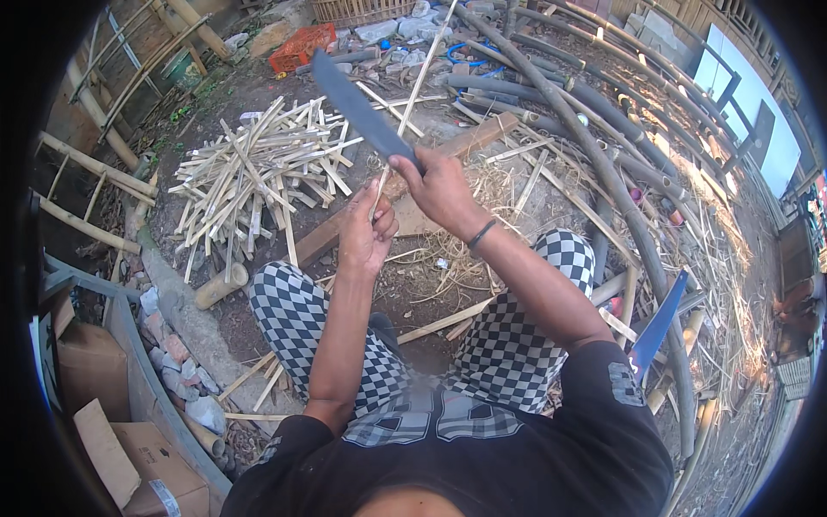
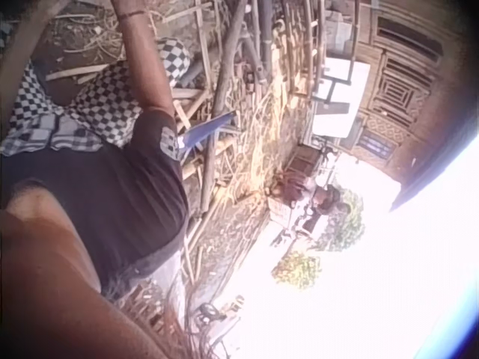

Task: The person uses a large blade to whittle and shave thin strips of bamboo, holding the bamboo in one hand while drawing the blade across the surface.

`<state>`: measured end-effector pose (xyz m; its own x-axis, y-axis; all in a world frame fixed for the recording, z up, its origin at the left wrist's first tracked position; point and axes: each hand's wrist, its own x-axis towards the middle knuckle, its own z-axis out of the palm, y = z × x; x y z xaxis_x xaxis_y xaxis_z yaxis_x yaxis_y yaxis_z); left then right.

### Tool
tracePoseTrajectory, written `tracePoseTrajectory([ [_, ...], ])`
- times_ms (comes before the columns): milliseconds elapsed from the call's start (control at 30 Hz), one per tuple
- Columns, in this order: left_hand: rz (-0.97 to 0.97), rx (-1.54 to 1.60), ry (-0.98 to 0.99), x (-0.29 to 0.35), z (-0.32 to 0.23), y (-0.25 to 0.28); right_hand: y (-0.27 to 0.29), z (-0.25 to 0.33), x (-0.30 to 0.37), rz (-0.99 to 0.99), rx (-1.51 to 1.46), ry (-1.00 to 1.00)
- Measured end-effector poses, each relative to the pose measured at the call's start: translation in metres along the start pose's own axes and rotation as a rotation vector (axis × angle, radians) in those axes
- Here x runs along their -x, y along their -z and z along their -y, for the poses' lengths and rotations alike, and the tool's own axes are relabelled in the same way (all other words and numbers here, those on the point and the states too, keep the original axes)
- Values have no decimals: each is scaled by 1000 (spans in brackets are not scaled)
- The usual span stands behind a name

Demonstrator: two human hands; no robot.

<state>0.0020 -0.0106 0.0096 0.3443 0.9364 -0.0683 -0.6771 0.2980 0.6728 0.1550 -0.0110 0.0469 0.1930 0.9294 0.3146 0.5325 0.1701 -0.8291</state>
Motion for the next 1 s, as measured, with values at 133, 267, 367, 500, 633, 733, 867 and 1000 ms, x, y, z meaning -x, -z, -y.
tracePoseTrajectory([
  [133, 2, -42, 2, 0, -3, 9, -6, -6, 10, 71, 70, 219],
  [267, -1, -19, -5, -1, 0, 4, 11, -3, 0, 140, 100, 93],
  [367, -9, -38, -2, -3, 0, 9, 7, -3, 8, 183, 49, 92],
  [500, -10, -30, -21, -8, 1, 15, 1, -5, 14, 210, 131, 120],
  [633, -77, 26, -102, -8, 7, 7, 2, -5, 15, 245, 111, 83],
  [733, -99, 11, -137, -8, 6, 7, -2, -7, 17, 228, 145, 127],
  [867, -84, 29, -164, -9, 8, 12, -8, -10, 20, 204, 135, 170],
  [1000, -167, -53, -247, -9, 5, 1, -10, -9, 24, 243, 157, 202],
])
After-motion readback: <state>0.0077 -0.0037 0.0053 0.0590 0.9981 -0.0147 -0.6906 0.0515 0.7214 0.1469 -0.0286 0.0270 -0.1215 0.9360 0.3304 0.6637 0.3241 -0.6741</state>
